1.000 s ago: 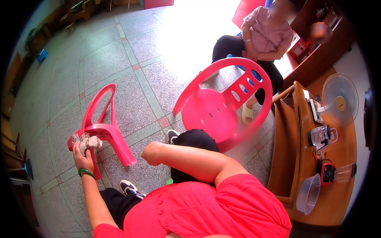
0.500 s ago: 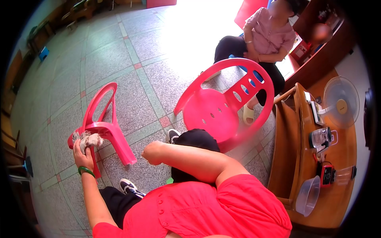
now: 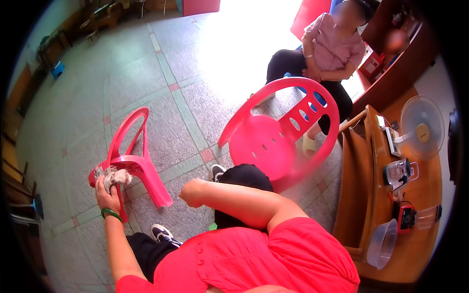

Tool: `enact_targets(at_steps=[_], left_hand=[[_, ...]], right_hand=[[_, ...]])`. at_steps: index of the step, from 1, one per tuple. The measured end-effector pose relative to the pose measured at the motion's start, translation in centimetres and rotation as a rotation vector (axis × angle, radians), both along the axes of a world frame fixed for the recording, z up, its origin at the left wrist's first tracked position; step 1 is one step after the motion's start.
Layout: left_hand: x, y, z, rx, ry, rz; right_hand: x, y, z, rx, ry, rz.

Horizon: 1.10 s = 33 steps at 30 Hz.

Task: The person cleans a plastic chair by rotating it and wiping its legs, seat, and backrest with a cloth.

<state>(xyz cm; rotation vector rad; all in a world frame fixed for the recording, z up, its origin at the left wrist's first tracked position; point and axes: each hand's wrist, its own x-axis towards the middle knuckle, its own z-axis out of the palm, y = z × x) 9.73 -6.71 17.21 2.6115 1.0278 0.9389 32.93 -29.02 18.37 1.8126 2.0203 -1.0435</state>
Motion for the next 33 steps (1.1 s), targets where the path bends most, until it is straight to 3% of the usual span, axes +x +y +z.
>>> enact_targets(at_steps=[33], left_hand=[[0.2,-0.2,0.2,0.009,0.01,0.013]], right_hand=[[0.1,-0.6,0.5,0.086,0.038,-0.052]])
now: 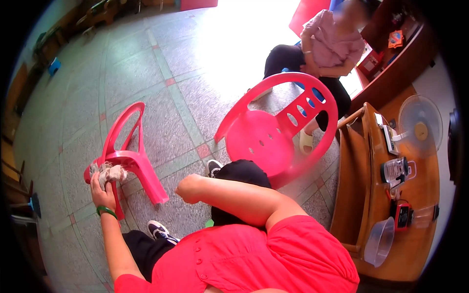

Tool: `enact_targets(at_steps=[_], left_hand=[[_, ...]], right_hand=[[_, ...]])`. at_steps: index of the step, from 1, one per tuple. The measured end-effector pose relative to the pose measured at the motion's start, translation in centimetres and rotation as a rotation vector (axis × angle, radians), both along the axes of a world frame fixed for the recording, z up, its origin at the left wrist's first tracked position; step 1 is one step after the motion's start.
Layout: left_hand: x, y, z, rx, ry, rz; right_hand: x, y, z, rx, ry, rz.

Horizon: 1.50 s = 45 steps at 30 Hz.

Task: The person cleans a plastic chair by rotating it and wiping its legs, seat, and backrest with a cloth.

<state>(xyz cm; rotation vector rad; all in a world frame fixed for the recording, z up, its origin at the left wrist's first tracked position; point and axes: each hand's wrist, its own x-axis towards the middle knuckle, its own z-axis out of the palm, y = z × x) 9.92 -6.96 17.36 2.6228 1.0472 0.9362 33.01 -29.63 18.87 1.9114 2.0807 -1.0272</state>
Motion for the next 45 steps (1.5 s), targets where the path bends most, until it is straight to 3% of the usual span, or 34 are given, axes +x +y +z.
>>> enact_targets(at_steps=[2,4,7,8,9,15,20,22,24,28,30,33,35,40,43,45], left_hand=[[-0.4,0.6,-0.9,-0.026,0.011,0.051],[-0.4,1.3,-1.5,0.02,-0.05,-0.011],[0.8,1.1,-0.7,-0.073,-0.068,0.032],[0.6,1.2,-0.7,-0.028,-0.064,0.028],[0.8,1.8,-1.3,0.047,-0.086,-0.002],[2.4,-0.2,0.3,-0.166,-0.043,0.023],[2.8,-1.8,-0.7,-0.078,-0.08,0.013],[2.3,-2.4,-0.9,-0.047,-0.076,0.015],[1.5,-2.9,-0.5,-0.088,-0.059,0.042],[-0.6,-2.8,-0.5,-0.061,-0.093,-0.024],[-0.8,-4.2,-0.2,-0.061,-0.064,-0.026],[-0.8,-5.9,-0.1,-0.066,-0.053,-0.031],[-1.2,-6.6,0.1,-0.054,-0.05,-0.054],[-3.1,-8.8,1.2,-0.049,-0.028,-0.128],[-3.7,-10.9,1.9,-0.06,0.023,-0.161],[-3.9,-12.1,2.0,-0.082,0.055,-0.196]], right_hand=[[0.3,0.2,1.0,-0.12,-0.005,0.015],[0.7,-0.4,-1.1,0.023,0.018,-0.034],[2.1,0.6,-4.1,-0.215,-0.066,-0.061],[1.5,0.5,1.1,-0.186,0.004,-0.134],[2.4,0.1,-1.5,0.041,-0.021,-0.046],[1.5,0.9,0.7,0.118,-0.071,0.011],[0.2,2.8,0.9,0.51,-0.042,-0.188],[0.2,3.6,1.5,0.462,-0.074,-0.257],[0.6,4.3,1.1,0.58,-0.015,-0.385],[3.3,6.3,0.4,0.368,0.248,-0.597],[4.4,7.2,0.9,0.454,0.048,-0.535],[4.8,9.6,2.2,0.402,-0.032,-0.579],[4.2,10.7,2.5,0.708,-0.199,-0.46],[1.7,12.4,2.2,0.867,-0.142,-0.331],[1.5,12.7,1.5,1.025,-0.205,-0.098],[1.7,12.7,2.0,0.9,-0.234,-0.084]])
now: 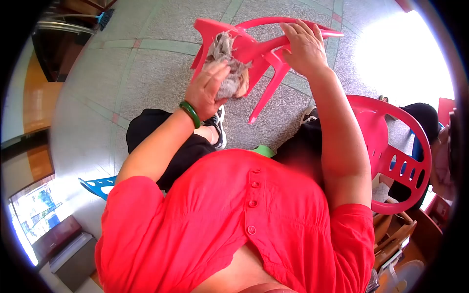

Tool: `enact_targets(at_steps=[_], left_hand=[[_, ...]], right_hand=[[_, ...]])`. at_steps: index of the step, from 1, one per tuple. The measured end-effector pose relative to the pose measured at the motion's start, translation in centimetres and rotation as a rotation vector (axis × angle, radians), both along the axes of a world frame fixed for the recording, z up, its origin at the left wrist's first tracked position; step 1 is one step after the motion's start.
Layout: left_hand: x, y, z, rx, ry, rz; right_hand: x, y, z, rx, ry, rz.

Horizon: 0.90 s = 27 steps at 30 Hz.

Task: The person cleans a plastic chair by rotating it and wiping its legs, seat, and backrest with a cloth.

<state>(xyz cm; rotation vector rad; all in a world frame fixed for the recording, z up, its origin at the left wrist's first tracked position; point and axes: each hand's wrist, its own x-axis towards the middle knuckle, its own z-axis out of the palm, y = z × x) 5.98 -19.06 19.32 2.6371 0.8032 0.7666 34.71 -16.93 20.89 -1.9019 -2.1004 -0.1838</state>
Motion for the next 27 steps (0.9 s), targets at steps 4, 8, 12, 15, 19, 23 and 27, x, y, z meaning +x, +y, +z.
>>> enact_targets(at_steps=[4,8,12,15,19,23,27], left_hand=[[0.0,-0.4,-0.6,0.058,-0.011,-0.087],[0.3,0.1,0.0,0.038,-0.014,-0.229],[-0.6,1.5,0.6,0.08,0.058,-0.238],[-2.0,3.7,0.5,0.126,0.186,-0.228],[-5.1,4.6,-0.6,0.081,0.278,-0.18],[-7.4,5.6,-0.1,0.03,0.304,-0.146],[-9.8,8.1,0.9,0.03,0.502,-0.143]], right_hand=[[0.5,-0.6,1.9,-0.296,-0.059,0.011],[1.9,-2.5,2.6,-0.628,-0.005,0.054],[1.9,-5.0,1.6,-0.692,0.135,0.034],[2.1,-6.2,1.9,-0.667,0.234,-0.014],[2.7,-6.5,1.0,-0.698,0.28,-0.087],[2.4,-6.5,1.1,-0.708,0.285,-0.16],[1.8,-5.8,1.2,-0.667,0.274,-0.192]])
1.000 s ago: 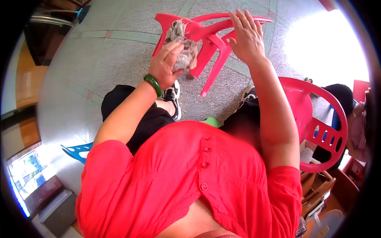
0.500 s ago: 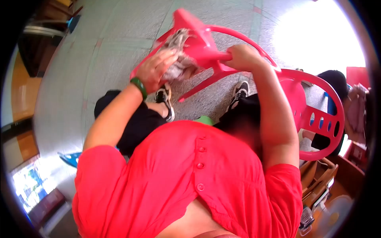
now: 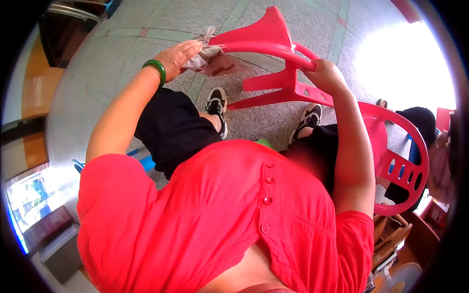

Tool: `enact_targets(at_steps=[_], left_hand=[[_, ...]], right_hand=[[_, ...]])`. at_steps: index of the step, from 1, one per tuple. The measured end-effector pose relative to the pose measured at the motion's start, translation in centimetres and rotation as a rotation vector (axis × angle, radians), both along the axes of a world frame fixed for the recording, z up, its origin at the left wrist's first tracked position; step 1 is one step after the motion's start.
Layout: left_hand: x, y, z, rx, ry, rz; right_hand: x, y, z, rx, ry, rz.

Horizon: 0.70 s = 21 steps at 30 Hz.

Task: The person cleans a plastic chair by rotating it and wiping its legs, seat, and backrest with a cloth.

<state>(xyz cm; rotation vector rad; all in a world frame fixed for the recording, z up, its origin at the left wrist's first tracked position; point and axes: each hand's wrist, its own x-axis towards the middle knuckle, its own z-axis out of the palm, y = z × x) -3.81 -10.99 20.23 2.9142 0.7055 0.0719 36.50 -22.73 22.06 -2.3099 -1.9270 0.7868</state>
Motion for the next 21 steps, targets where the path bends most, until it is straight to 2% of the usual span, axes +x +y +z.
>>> enact_targets(at_steps=[3,6,10,12,14,16,17,18,20,21], left_hand=[[-0.8,0.9,0.4,-0.069,0.117,0.036],[-1.4,1.0,1.1,-0.02,0.169,0.091],[-3.1,2.2,3.0,-0.031,0.081,0.165],[-4.1,1.9,6.0,-0.193,0.175,0.634],[-7.2,1.5,8.1,-0.425,0.009,1.042],[-12.1,2.7,7.2,-0.214,-0.181,1.054],[-12.4,2.5,7.9,-0.324,-0.296,1.142],[-12.2,2.2,8.0,-0.317,-0.312,1.137],[-11.1,1.4,8.0,-0.637,-0.882,1.187],[-11.0,1.6,7.3,-0.657,-0.907,1.129]], right_hand=[[-1.1,0.4,0.6,-0.043,-0.016,0.001],[-1.7,0.6,0.0,-0.053,0.029,-0.005],[-2.9,0.9,-0.5,-0.042,0.096,-0.056],[-2.3,1.1,-1.0,-0.034,0.119,-0.054],[-1.4,1.4,-0.6,-0.165,0.301,-0.212],[-0.7,1.3,-0.8,-0.118,0.355,-0.244],[-0.5,1.2,-0.7,-0.103,0.351,-0.264],[-0.4,1.1,-0.7,-0.087,0.345,-0.287],[-1.1,0.8,-0.5,-0.134,0.244,-0.297],[-1.1,0.8,-1.8,-0.086,0.101,-0.206]])
